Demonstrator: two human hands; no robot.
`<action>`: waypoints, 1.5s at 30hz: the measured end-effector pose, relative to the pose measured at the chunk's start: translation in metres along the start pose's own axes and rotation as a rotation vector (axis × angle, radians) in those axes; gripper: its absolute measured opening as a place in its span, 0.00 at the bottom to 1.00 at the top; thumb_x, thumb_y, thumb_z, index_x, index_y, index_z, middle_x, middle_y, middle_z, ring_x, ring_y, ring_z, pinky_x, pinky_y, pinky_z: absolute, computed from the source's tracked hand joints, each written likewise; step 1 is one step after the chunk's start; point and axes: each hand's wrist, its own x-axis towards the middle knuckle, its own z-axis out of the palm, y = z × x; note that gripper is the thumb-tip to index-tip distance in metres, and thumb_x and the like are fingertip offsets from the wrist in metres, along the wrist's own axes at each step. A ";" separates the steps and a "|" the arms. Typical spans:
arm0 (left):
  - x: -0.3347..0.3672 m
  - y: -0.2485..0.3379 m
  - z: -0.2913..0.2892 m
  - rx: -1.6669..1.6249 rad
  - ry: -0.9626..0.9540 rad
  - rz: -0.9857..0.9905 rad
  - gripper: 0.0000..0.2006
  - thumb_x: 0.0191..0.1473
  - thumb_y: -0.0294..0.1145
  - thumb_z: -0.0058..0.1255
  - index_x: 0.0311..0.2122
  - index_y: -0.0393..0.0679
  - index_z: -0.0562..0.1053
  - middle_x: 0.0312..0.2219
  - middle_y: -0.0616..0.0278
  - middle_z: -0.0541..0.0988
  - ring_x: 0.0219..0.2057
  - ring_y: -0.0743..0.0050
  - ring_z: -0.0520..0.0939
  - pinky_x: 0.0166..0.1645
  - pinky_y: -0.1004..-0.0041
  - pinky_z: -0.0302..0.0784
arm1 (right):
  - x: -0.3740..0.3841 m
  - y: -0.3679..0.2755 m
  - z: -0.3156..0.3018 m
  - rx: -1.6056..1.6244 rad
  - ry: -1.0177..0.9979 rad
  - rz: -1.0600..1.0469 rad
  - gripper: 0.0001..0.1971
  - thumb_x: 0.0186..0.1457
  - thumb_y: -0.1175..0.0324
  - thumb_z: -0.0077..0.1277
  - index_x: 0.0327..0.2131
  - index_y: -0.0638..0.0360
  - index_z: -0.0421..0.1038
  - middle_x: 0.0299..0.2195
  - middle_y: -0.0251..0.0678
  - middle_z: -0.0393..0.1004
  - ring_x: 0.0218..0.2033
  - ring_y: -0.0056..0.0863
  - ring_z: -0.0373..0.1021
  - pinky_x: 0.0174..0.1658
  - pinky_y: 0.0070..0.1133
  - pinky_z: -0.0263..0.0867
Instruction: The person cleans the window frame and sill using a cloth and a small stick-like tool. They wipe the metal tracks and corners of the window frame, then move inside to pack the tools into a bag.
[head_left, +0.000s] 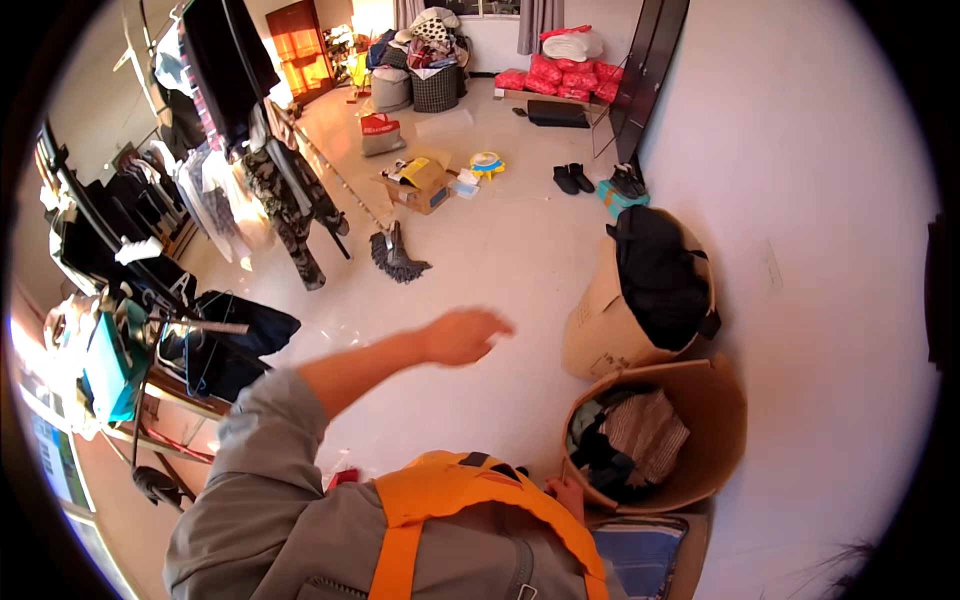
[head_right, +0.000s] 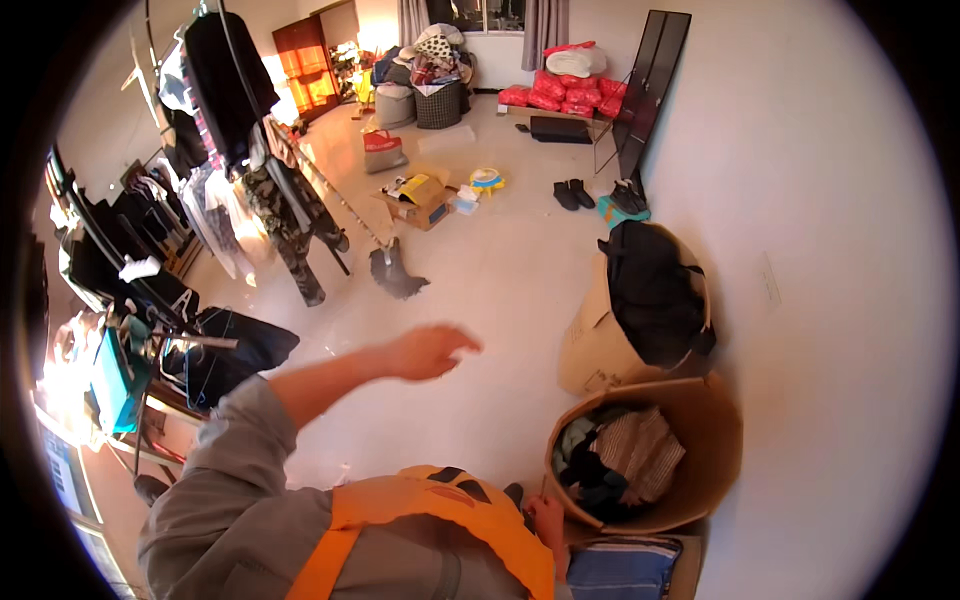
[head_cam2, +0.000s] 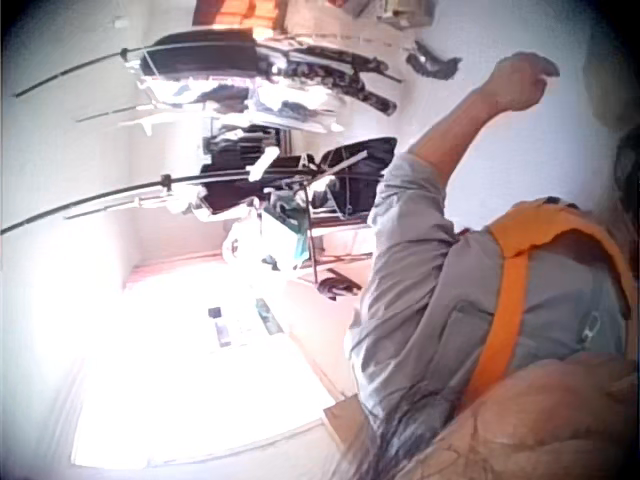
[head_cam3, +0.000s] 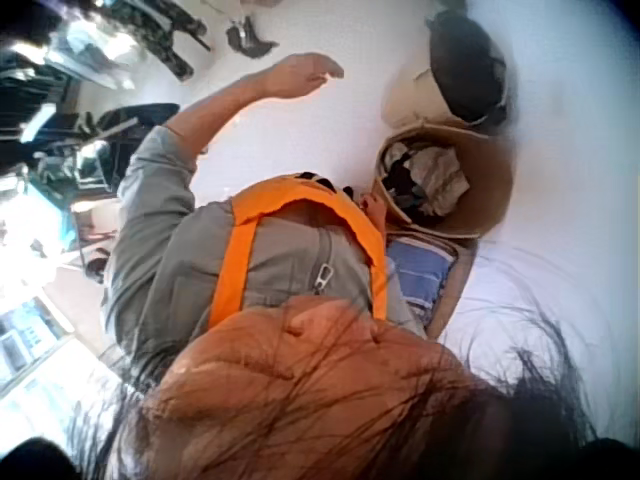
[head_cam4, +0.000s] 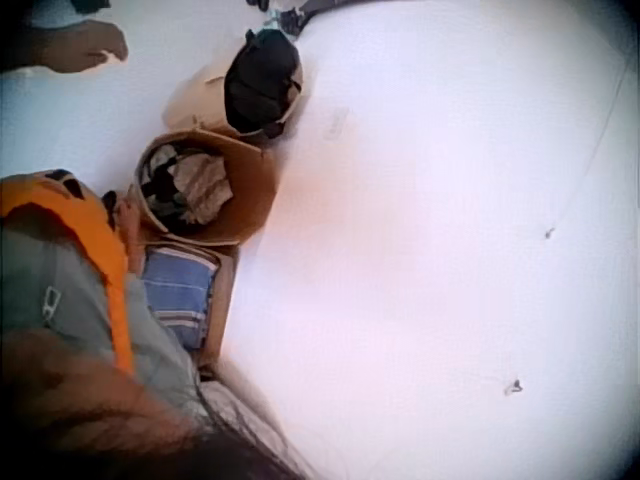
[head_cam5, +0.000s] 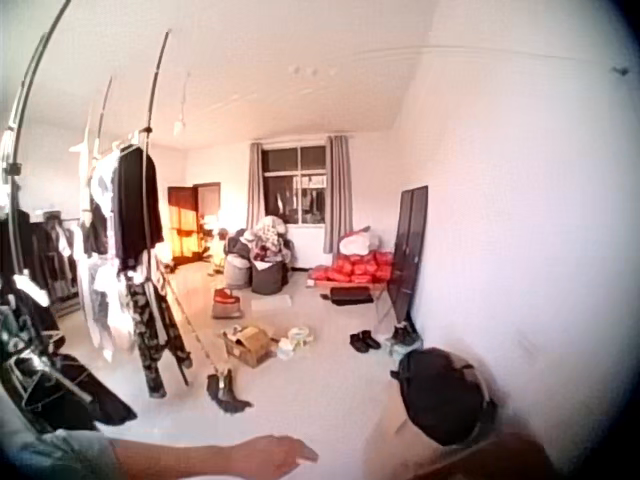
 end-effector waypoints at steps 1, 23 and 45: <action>-0.017 -0.032 0.037 -0.060 -0.002 -0.084 0.19 0.54 0.29 0.48 0.52 0.47 0.70 0.45 0.54 0.75 0.49 0.57 0.73 0.55 0.62 0.68 | 0.005 0.000 -0.006 -0.027 -0.016 0.027 0.09 0.52 0.65 0.52 0.29 0.61 0.75 0.18 0.27 0.68 0.19 0.14 0.60 0.22 0.16 0.54; -0.109 -0.275 0.187 -0.646 -0.027 -1.517 0.18 0.58 0.38 0.42 0.51 0.43 0.70 0.43 0.54 0.75 0.48 0.61 0.74 0.53 0.63 0.69 | 0.398 -0.225 0.080 -0.016 -0.239 0.200 0.06 0.52 0.72 0.52 0.33 0.64 0.73 0.19 0.36 0.71 0.11 0.17 0.56 0.13 0.17 0.50; 0.261 -0.509 0.046 -0.718 -0.041 -1.331 0.17 0.55 0.38 0.48 0.48 0.43 0.72 0.41 0.58 0.77 0.45 0.66 0.76 0.49 0.65 0.72 | 0.751 -0.460 0.043 -0.170 -0.072 0.040 0.08 0.52 0.66 0.52 0.28 0.62 0.73 0.19 0.33 0.72 0.14 0.17 0.60 0.17 0.18 0.55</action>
